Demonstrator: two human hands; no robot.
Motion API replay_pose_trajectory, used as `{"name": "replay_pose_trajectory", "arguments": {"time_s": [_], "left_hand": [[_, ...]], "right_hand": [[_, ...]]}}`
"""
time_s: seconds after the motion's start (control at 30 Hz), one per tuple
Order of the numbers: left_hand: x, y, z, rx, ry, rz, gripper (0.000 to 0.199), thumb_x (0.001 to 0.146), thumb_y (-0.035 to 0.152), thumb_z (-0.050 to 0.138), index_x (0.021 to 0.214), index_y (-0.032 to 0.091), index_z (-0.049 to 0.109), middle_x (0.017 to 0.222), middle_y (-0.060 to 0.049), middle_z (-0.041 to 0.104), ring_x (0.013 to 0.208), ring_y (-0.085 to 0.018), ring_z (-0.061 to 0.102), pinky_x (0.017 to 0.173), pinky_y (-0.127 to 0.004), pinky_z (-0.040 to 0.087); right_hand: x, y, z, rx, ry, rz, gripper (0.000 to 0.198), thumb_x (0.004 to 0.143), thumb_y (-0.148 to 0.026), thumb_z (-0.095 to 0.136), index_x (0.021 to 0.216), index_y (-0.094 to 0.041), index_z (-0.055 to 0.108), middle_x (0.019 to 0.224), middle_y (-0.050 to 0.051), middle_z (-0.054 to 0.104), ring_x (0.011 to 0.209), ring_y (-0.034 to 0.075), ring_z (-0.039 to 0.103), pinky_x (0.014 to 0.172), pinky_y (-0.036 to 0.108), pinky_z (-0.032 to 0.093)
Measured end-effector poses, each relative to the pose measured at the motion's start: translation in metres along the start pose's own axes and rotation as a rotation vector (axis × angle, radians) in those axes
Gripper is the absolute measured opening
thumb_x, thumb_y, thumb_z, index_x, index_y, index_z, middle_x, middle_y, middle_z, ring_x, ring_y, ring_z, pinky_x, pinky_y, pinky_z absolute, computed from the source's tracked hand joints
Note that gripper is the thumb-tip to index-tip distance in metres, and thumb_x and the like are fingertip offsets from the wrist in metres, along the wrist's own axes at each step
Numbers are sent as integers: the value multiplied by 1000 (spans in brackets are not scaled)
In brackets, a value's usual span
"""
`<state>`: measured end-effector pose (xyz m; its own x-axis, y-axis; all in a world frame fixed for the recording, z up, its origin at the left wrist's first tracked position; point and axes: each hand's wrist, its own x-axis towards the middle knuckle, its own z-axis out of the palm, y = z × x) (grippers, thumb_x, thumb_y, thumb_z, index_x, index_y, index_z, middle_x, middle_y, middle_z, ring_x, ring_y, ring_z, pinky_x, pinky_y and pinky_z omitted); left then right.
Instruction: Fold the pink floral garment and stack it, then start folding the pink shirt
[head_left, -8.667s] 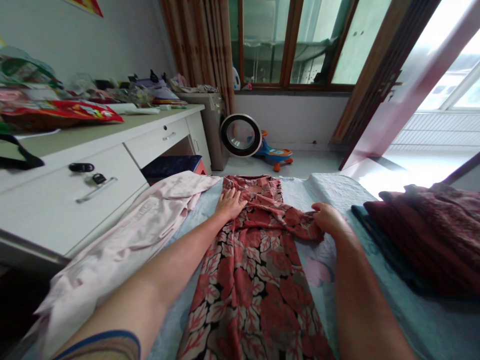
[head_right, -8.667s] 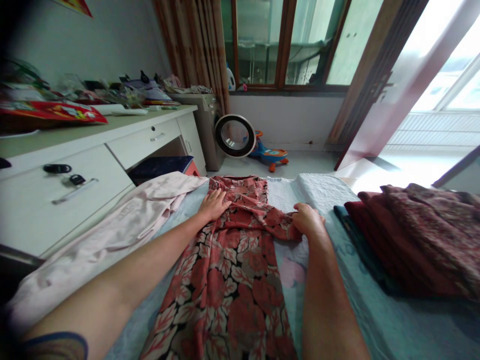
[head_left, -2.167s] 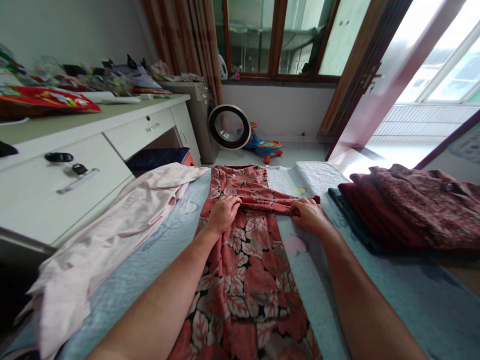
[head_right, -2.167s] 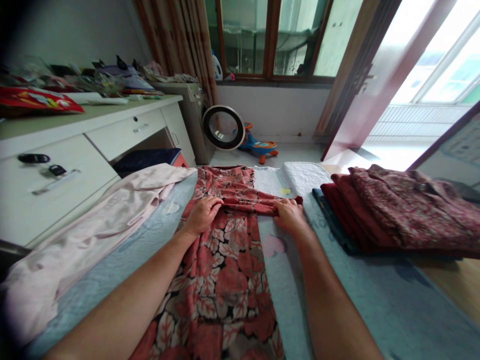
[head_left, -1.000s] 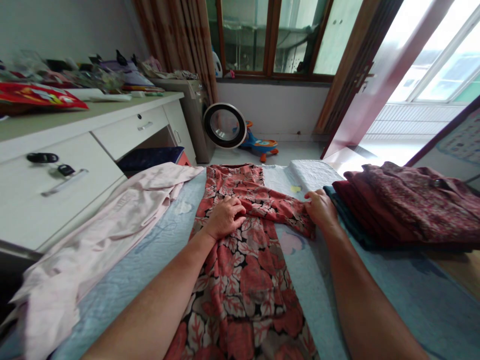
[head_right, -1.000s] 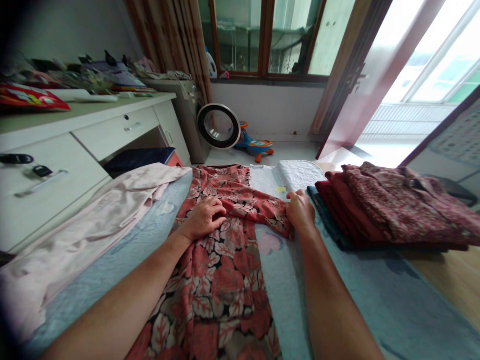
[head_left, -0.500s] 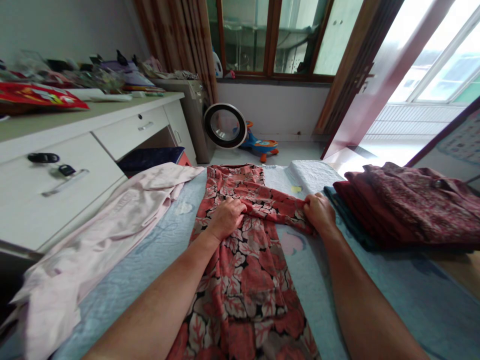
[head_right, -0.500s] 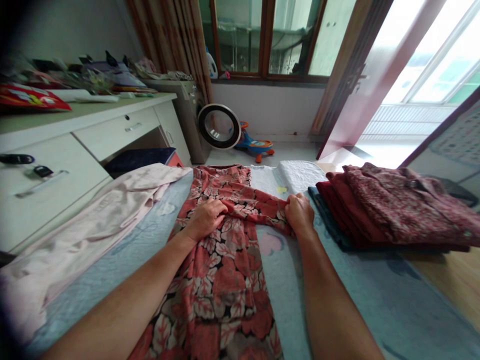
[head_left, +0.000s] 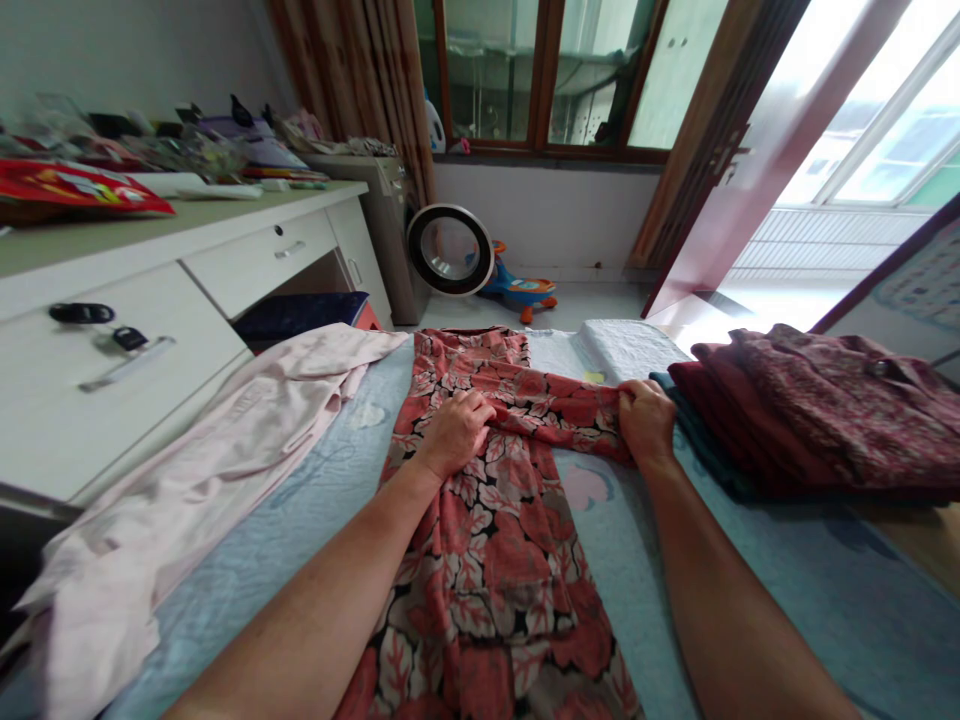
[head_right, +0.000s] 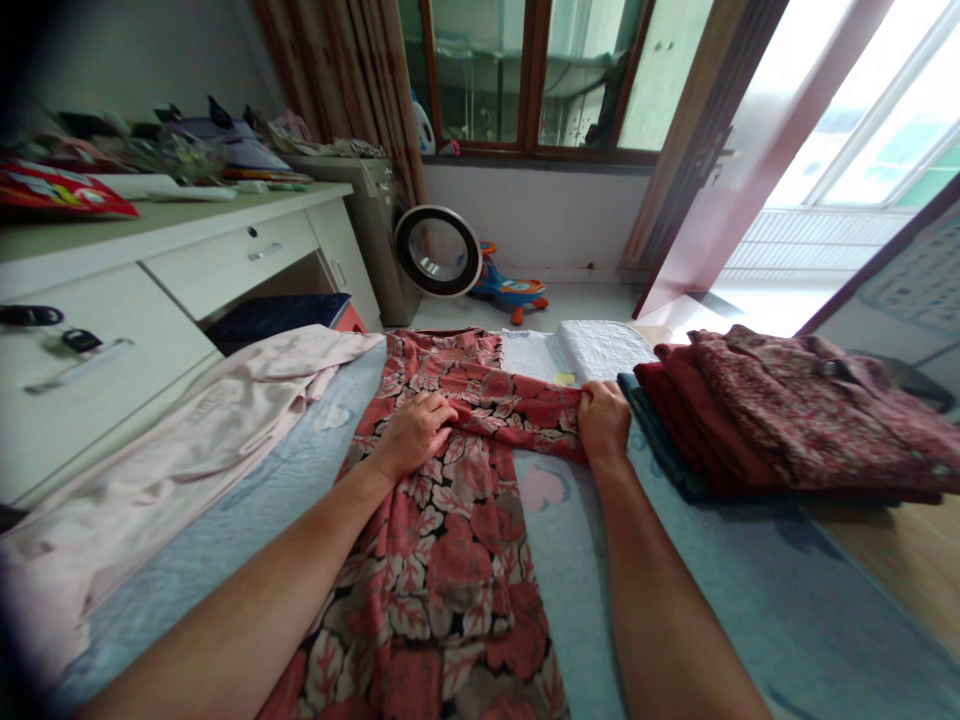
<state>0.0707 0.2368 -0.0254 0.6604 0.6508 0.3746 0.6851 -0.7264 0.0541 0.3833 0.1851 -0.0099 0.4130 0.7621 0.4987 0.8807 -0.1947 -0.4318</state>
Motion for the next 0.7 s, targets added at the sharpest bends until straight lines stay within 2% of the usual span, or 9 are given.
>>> {"name": "replay_pose_trajectory", "arguments": {"time_s": [0.13,0.27,0.37,0.47,0.5,0.57,0.63,0.7], "left_hand": [[0,0,2,7,-10,-5,15,83,18,69,98,21,68,104,-6,61,100,-24,53,88,-38,47],[0,0,3,-8,2,3,12,86,18,67,96,20,70,102,-8,61,99,-25,53,86,-39,47],[2,0,3,-29,-3,3,10,87,16,64,93,20,71,99,-8,62,97,-25,54,85,-40,47],[2,0,3,-25,-6,-6,10,88,15,63,91,20,71,97,-8,62,96,-24,55,85,-39,47],[3,0,3,-25,-2,-7,10,88,16,62,90,20,71,97,-8,62,96,-24,55,85,-39,47],[3,0,3,-33,5,-2,10,89,16,62,90,20,71,98,-8,62,96,-24,54,85,-39,47],[3,0,4,-37,6,4,9,89,16,61,89,20,70,98,-8,63,96,-25,54,85,-40,47],[3,0,5,-32,7,3,9,88,15,61,89,20,68,97,-8,63,95,-25,54,86,-39,47]], "right_hand": [[4,1,1,14,-18,43,29,83,-18,45,89,-16,73,89,11,69,88,24,60,87,33,45],[2,1,7,-47,-139,36,34,81,-13,45,99,-15,74,98,13,69,94,25,61,92,32,44],[-3,-1,12,-132,-226,-35,40,79,-13,50,113,-12,71,121,18,64,107,29,58,96,35,43],[-4,-7,8,-220,-203,-80,47,78,-17,58,124,-10,65,139,23,51,118,34,52,98,41,42],[-3,-10,5,-221,-207,-96,43,79,-19,58,121,-11,66,136,23,54,115,33,54,96,39,42],[0,-17,-4,-172,-309,-155,27,81,-19,56,103,-14,71,115,16,66,100,26,60,85,33,44],[2,-25,-13,-91,-527,-246,15,81,-18,55,84,-18,70,89,7,69,80,19,60,72,26,41],[2,-32,-17,-48,-730,-326,11,78,-17,58,74,-19,68,74,2,66,69,15,57,64,25,37]]}}
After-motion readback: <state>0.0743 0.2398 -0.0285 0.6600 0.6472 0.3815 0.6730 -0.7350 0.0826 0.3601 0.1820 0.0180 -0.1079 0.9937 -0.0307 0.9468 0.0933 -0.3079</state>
